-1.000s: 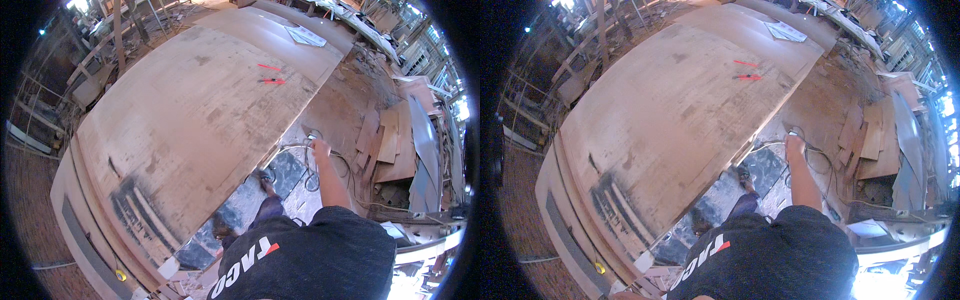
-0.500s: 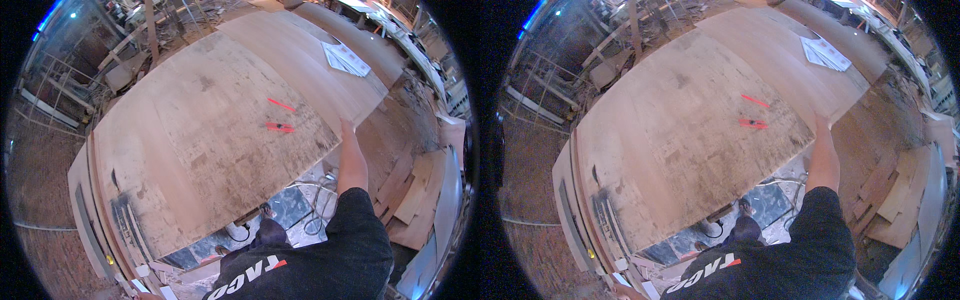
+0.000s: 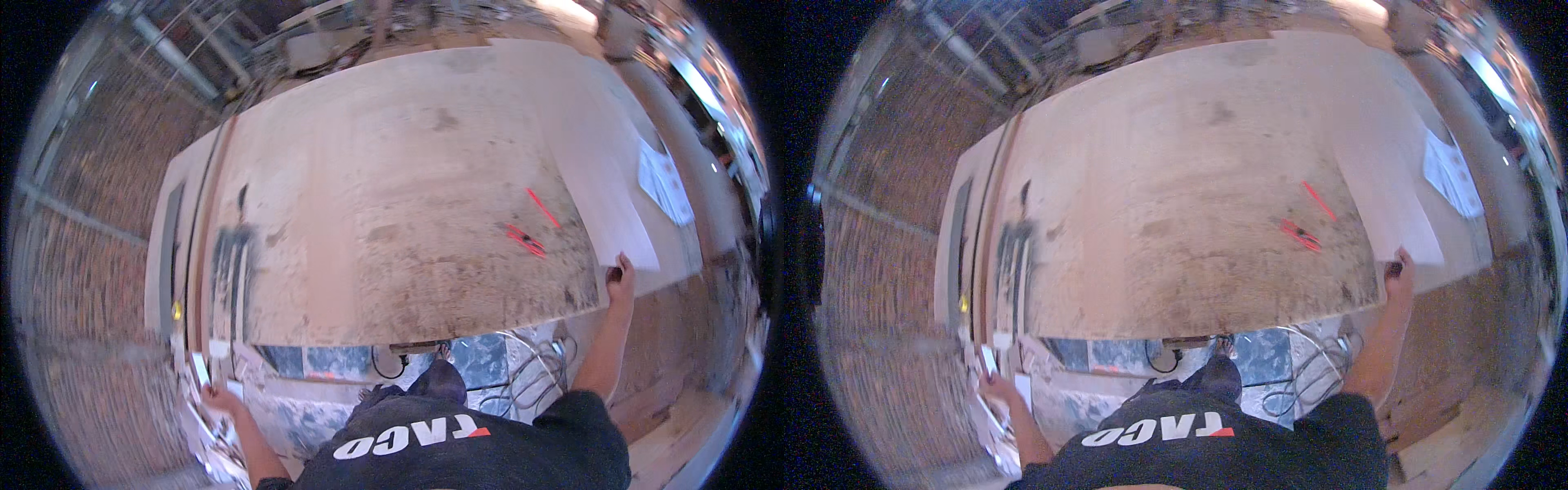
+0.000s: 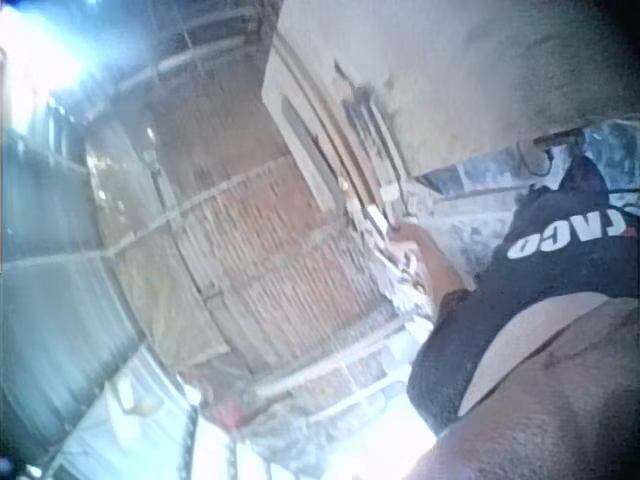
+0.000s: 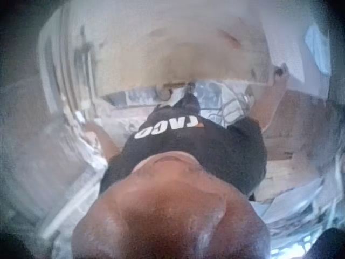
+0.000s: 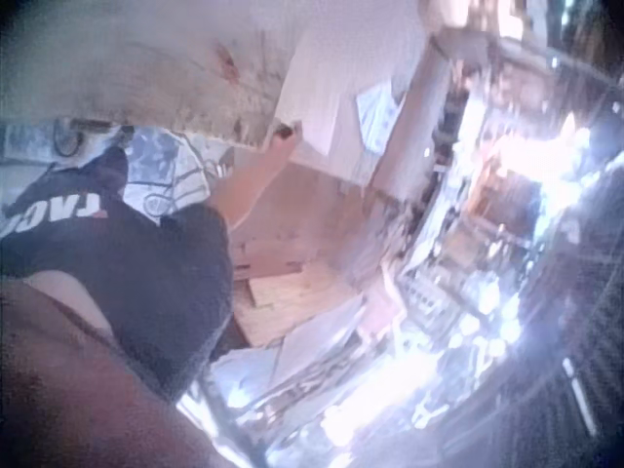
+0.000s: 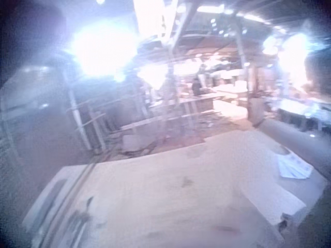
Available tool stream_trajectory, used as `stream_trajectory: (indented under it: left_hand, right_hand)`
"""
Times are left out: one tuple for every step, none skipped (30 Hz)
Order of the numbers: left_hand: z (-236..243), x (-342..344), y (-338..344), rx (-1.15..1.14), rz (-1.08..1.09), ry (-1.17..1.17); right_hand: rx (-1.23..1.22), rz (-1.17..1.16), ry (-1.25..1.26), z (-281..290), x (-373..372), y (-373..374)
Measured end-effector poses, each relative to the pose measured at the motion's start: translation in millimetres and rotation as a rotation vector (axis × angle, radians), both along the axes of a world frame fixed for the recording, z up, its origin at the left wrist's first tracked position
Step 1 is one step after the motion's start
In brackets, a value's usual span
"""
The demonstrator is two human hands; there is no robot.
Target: The person measures a wooden board with a tape measure, marks it with a pencil, and cuts a piece of veneer or laminate using a utility knife and a straight edge.
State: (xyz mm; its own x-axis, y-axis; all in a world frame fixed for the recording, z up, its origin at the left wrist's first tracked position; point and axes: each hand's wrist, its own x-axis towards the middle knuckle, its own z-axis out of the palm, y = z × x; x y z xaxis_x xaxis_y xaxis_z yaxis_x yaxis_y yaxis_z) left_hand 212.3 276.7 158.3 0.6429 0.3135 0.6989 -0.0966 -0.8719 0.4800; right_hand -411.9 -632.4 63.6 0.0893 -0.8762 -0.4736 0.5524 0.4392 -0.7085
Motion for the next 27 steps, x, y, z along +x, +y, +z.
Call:
stream_trajectory:
  left_hand:
    - [-3,-11,-40,0.062,-0.015,-0.007]
    - [-6,-20,-64,0.000,-0.192,-0.045]
    - [-9,-38,-122,-0.109,-0.288,0.056]
    - [-14,-52,-140,-0.033,-0.402,0.135]
    - [11,-94,-204,-0.127,-0.433,0.303]
    - [3,-113,-205,-0.156,-0.573,0.363]
    - [-3,-129,-226,-0.169,-0.784,0.430]
    - [-8,-143,-250,-0.218,-0.899,0.674]
    - [-9,-153,-265,-0.267,-1.046,0.921]
    - [-15,-164,-280,-0.390,-1.144,1.137]
    - [4,-174,-303,-0.488,-1.282,1.351]
    - [12,-183,-311,-0.664,-1.379,1.414]
    - [15,-188,-312,-0.840,-1.475,1.464]
    - [12,-188,-312,-0.894,-1.512,1.484]
    - [7,-188,-309,-0.952,-1.554,1.506]
    - [11,-186,-308,-1.005,-1.612,1.542]
    - [16,-183,-302,-0.957,-1.552,1.525]
    - [40,-180,-294,-0.907,-1.486,1.508]
    - [53,-178,-283,-0.854,-1.425,1.486]
    - [47,-179,-274,-1.098,-1.356,1.438]
    - [51,-175,-261,-1.258,-1.290,1.453]
    - [60,-170,-247,-1.409,-1.212,1.464]
    - [65,-162,-232,-1.558,-1.125,1.471]
    - [67,-150,-213,-1.541,-1.134,1.444]
    - [69,-135,-190,-1.532,-1.142,1.418]
    - [69,-121,-170,-1.536,-1.150,1.400]
    - [73,-109,-152,-1.492,-1.209,1.370]
  right_hand:
    - [0.034,0.039,0.011,17,15,20]
    - [0.073,0.081,0.013,25,39,45]
    - [0.014,0.167,-0.029,31,51,74]
    - [-0.025,0.277,-0.092,32,80,109]
    - [-0.143,0.323,0.180,39,118,157]
    - [-0.110,0.328,0.125,46,164,204]
    - [-0.086,0.301,0.092,54,197,247]
    - [0.100,0.189,-0.225,60,223,281]
    - [0.163,0.127,-0.099,98,256,326]
    - [0.163,0.166,-0.201,122,277,367]
    - [0.141,0.198,-0.188,118,281,392]
    - [0.176,0.288,-0.231,138,292,425]
    - [0.181,0.370,-0.209,139,300,456]
    - [0.176,0.443,-0.179,135,302,483]
    - [0.169,0.512,-0.144,132,303,507]
    - [0.161,0.592,-0.027,130,300,526]
    - [0.157,0.667,0.091,129,298,545]
    - [0.090,0.769,0.150,130,296,563]
    - [0.012,0.864,0.207,132,295,581]
    - [-0.137,0.984,0.208,138,293,597]
    - [-0.288,1.102,0.205,141,292,614]
    - [-0.552,1.260,0.403,112,277,627]
    - [-0.483,1.299,0.449,89,262,642]
    - [-0.414,1.342,0.490,69,246,656]
    - [-0.345,1.386,0.538,49,229,668]
    - [-0.092,1.114,0.607,22,210,680]
    - [0.146,0.835,0.653,-1,193,683]
